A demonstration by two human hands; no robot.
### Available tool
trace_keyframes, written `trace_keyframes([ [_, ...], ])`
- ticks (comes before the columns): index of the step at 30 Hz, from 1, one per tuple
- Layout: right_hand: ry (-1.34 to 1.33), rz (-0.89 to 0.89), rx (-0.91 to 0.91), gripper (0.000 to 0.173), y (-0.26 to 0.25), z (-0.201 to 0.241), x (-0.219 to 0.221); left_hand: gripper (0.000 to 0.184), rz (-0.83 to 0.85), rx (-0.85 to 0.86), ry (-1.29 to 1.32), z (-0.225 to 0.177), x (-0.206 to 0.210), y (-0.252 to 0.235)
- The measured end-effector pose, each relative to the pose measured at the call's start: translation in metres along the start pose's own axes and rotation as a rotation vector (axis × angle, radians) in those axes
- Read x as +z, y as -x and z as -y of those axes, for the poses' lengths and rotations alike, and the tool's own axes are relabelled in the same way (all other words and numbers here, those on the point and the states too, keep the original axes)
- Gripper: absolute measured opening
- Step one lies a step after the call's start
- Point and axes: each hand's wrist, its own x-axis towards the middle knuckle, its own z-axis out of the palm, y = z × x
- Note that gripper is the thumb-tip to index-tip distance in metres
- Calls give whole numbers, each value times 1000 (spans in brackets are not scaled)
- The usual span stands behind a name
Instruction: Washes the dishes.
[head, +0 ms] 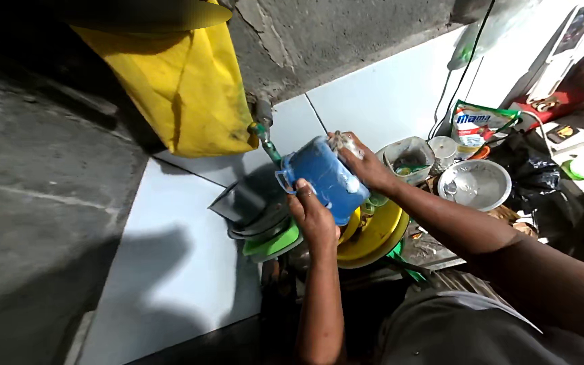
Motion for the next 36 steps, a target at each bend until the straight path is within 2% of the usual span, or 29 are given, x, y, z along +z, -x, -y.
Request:
trace_keyframes([
  [2,7,14,9,46,5,-1,4,39,-4,-20,-27,-1,-4,-6],
  [4,4,40,-138,47,14,1,11,42,8,-34,-33,-2,-12,-19],
  [6,5,32,-159,48,9,-3,10,42,79,-35,-26,-3,-17,-20],
  [9,-80,-114,71,47,-21,-20,1,42,208,4,-113,-5,-21,-14],
  [11,-210,-100,245,43,-42,-28,-9,37,281,109,-242,-5,-34,-20],
  [13,-244,27,238,35,-49,-28,-24,29,355,195,-392,-5,-53,-29],
  [15,-170,194,109,33,-50,-17,-43,26,432,215,-556,-5,-68,-34],
  [16,-111,282,41,38,-48,-7,-51,25,469,222,-597,-1,-72,-33],
  [18,57,509,-17,63,-39,14,-63,22,564,229,-562,12,-75,-26],
  [19,137,604,-16,64,-35,22,-65,20,604,233,-508,20,-74,-23],
  [24,449,881,-82,26,-18,24,-69,23,735,316,-375,41,-59,-17],
  [26,506,896,-112,22,-4,23,-75,26,731,306,-343,54,-58,-8],
  [29,629,935,-23,23,5,18,-92,40,633,210,-346,82,-73,3],
  [33,1029,1015,90,26,6,21,-93,30,347,-25,-728,123,-105,8],
  [36,1242,984,72,25,1,19,-89,41,296,-62,-869,147,-115,4],
])
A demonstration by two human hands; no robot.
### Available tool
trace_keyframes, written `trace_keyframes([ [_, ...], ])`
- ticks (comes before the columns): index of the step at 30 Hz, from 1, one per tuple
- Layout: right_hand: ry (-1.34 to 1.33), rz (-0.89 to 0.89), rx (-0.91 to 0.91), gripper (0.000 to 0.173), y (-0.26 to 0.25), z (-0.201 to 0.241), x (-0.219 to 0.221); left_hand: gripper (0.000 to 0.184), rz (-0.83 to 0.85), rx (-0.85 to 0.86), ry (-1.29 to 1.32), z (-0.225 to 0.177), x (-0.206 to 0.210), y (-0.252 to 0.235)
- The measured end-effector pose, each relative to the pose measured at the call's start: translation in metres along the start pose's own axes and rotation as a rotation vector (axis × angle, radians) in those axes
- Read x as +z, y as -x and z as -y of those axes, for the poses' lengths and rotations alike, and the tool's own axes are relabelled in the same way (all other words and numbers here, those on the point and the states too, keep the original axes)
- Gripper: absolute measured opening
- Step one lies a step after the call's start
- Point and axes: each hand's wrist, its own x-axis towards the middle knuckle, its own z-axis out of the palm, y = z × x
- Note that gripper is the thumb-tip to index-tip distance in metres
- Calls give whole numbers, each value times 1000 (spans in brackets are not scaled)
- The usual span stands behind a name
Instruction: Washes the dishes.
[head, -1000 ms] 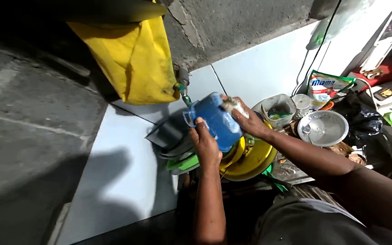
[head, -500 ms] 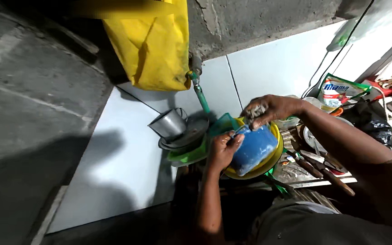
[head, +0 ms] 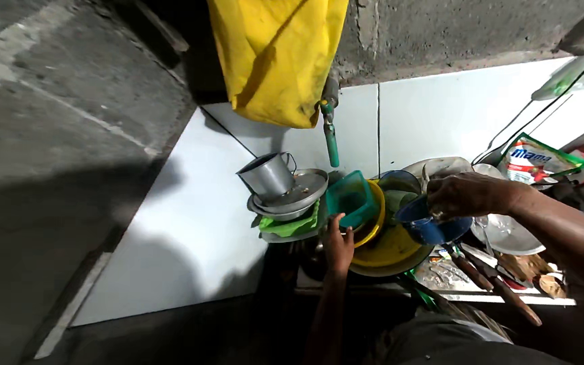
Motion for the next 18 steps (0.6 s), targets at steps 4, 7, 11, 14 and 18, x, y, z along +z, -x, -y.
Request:
trace_keyframes([
  [4,135,-23,82,22,-16,14,1,50,230,-39,-220,-3,13,-24],
  [7,173,55,65,26,-22,36,5,37,294,-56,-344,-9,18,-37],
  [11,74,122,32,34,-19,58,19,34,321,39,-333,-32,-6,-44],
  [14,15,171,41,36,-24,61,38,33,346,63,-256,-54,-30,-48],
  [18,-129,162,12,36,-24,50,49,30,382,118,-289,-79,-52,-50],
])
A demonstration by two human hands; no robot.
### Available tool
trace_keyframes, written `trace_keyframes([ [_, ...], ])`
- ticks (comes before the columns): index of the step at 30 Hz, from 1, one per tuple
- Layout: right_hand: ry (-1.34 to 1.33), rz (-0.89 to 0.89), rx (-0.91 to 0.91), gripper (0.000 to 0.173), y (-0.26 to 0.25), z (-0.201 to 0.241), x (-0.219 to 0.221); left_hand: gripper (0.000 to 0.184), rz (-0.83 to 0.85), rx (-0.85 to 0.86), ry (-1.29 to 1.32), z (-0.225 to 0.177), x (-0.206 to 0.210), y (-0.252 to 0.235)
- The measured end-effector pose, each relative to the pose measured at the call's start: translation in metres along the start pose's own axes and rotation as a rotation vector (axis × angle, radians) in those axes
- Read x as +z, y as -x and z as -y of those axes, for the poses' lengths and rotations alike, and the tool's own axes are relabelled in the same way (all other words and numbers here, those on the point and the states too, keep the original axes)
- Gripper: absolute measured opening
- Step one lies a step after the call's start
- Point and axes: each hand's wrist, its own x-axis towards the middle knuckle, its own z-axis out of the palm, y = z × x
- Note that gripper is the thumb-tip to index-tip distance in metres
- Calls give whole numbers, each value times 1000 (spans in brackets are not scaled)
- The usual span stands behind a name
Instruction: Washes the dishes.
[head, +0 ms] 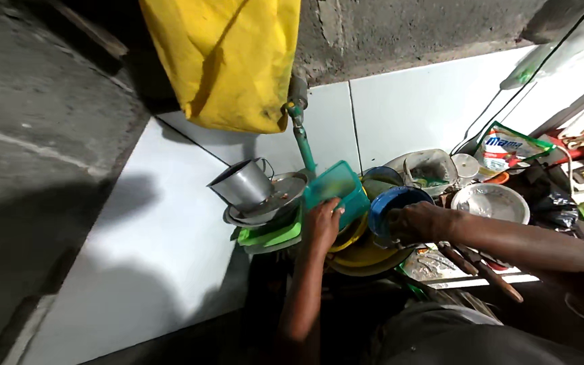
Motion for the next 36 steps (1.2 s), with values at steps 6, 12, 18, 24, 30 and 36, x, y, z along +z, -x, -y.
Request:
trace_keyframes([
  [6,-110,-400,28,62,29,4,-61,29,16,141,-133,-16,-31,4],
  [12,77,-571,43,28,-9,13,-37,17,-143,385,-335,-30,-39,21],
  [18,246,-912,-172,15,-22,-10,16,49,-534,341,-58,4,9,45],
  [24,388,-873,-237,26,-10,-15,17,70,-193,-407,1377,6,25,68],
  [30,125,-791,-159,26,0,-4,-21,57,-327,-508,1470,1,41,61],
  [36,-415,-896,-328,41,-26,51,-51,55,-356,-447,1361,-20,53,50],
])
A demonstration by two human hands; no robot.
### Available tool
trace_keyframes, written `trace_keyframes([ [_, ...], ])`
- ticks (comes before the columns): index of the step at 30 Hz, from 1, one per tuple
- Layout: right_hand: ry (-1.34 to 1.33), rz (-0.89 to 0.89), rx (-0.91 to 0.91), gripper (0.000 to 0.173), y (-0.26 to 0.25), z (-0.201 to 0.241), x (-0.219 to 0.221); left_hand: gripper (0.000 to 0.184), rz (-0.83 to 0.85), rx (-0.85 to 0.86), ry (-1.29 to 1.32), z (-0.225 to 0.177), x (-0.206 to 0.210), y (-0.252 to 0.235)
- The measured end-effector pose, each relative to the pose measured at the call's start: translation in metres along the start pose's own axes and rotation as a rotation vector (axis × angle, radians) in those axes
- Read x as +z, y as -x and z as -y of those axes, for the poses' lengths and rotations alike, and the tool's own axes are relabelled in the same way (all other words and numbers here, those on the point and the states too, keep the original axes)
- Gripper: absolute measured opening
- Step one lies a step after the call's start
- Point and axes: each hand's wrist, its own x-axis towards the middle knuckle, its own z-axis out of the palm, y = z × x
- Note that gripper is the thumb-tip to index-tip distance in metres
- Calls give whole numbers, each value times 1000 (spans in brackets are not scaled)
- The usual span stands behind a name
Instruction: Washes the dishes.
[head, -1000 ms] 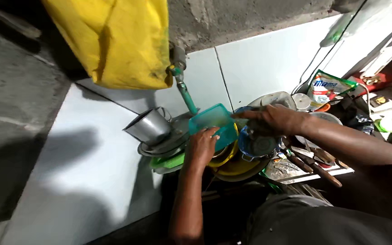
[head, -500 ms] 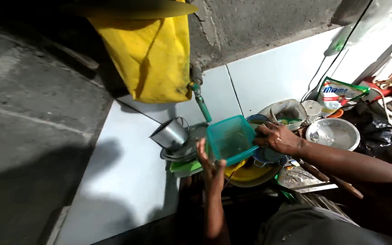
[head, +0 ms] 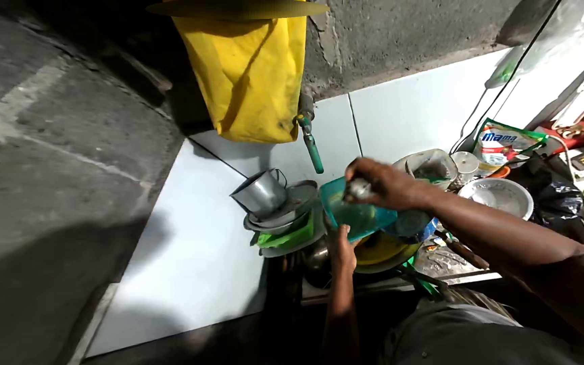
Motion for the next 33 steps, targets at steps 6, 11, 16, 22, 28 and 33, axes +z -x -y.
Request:
trace_keyframes([
  [6,456,556,501,30,4,-10,53,72,19,180,-35,14,-3,3],
  [11,356,147,252,31,-20,-49,62,42,39,141,61,13,14,11],
  [16,309,579,166,26,-6,-27,67,51,26,163,56,6,-9,0],
  [22,670,234,-171,20,-15,-58,53,55,91,230,-74,5,-6,2],
  [28,453,467,469,40,-8,-31,57,67,15,313,-92,11,1,-5],
  [33,-186,211,539,34,1,-39,82,59,43,274,-128,23,9,6],
])
